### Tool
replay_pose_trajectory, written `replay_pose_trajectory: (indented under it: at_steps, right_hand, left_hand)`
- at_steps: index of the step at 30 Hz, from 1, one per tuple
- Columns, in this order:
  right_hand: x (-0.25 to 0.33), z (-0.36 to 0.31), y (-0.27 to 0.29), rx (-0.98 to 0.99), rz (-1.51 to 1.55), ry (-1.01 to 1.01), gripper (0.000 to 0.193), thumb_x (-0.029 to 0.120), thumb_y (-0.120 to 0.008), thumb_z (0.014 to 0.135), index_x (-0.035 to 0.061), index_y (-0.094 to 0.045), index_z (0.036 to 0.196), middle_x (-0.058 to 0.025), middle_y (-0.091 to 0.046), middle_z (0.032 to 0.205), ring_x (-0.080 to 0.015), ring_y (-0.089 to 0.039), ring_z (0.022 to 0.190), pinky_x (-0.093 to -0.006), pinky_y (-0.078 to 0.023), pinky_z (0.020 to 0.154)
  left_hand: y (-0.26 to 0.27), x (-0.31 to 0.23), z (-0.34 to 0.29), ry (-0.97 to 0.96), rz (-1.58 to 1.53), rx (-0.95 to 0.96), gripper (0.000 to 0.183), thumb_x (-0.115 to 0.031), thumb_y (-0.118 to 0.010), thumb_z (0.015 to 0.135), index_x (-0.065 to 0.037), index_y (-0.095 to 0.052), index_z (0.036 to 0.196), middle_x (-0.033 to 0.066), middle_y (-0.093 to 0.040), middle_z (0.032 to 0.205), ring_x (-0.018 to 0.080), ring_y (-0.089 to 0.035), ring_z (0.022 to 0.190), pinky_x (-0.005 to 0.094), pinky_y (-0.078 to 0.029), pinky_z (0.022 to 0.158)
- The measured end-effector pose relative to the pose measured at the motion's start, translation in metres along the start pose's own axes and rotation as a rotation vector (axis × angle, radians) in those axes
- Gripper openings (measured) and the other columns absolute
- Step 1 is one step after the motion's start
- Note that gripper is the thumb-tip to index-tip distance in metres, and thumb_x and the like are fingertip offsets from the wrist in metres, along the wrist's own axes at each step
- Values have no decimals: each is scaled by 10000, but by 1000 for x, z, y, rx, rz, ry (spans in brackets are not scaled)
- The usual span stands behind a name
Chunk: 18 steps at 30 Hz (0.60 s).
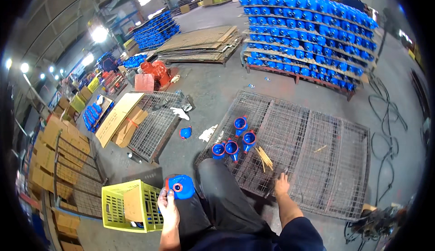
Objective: The person holds a blue plastic housing by hand and uses a small file to smooth edges and small openings. The person picks up multiple identical housings one at a time and repeats the filing action on each.
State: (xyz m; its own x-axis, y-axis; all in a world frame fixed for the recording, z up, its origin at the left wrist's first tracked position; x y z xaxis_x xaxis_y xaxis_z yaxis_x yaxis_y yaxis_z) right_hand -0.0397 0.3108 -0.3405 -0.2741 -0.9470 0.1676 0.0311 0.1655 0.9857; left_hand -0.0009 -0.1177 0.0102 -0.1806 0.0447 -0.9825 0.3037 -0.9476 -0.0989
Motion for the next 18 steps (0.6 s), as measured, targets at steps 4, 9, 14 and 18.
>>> replay_pose_trajectory:
  at_steps: [4, 9, 14, 18]
  right_hand:
    - [-7, -9, -15, -54, 124, -27, 242, 91, -611, 826, 168, -746, 1012, -174, -493, 1314, -340, -531, 1172, -425, -578, 832]
    - [0, -15, 1, -78, 188, -37, 269, 85, -594, 838, 161, -738, 1052, -198, -494, 1289, -375, -522, 1171, -438, -554, 887]
    - [-9, -22, 1, -132, 254, -67, 275, 94, -584, 839, 179, -737, 1051, -189, -501, 1216, -373, -503, 1148, -447, -542, 858]
    - [-21, -16, 0, -115, 281, -66, 262, 118, -590, 836, 182, -742, 1040, -174, -508, 1180, -360, -502, 1131, -450, -526, 880]
  left_hand:
    - [13, -5, -5, 49, 24, -79, 202, -136, -609, 946, 19, -641, 1071, 53, -677, 996, 102, -592, 894, 259, -455, 853]
    - [17, -4, -5, 89, 24, -129, 308, -182, -613, 913, 34, -608, 1132, 78, -664, 970, 132, -608, 809, 260, -488, 717]
    - [-6, 0, -1, 64, 2, -173, 295, -188, -596, 919, 31, -624, 1115, 71, -659, 969, 143, -610, 825, 277, -491, 729]
    - [-25, 3, 0, 107, 51, -132, 275, -183, -568, 926, 24, -633, 1095, 64, -657, 971, 140, -607, 825, 280, -497, 747]
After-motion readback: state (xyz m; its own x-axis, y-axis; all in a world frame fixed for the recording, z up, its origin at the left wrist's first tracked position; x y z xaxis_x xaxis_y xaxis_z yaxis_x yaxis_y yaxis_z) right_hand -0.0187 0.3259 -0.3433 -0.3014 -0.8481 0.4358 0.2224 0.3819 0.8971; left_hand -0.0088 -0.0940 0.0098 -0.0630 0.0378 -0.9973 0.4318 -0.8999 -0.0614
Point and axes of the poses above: each hand's wrist, its own z-axis towards the middle knuckle, its own y-axis out of the back of the hand, x = y × z, the point moved 5 cm from there along z, towards the middle knuckle
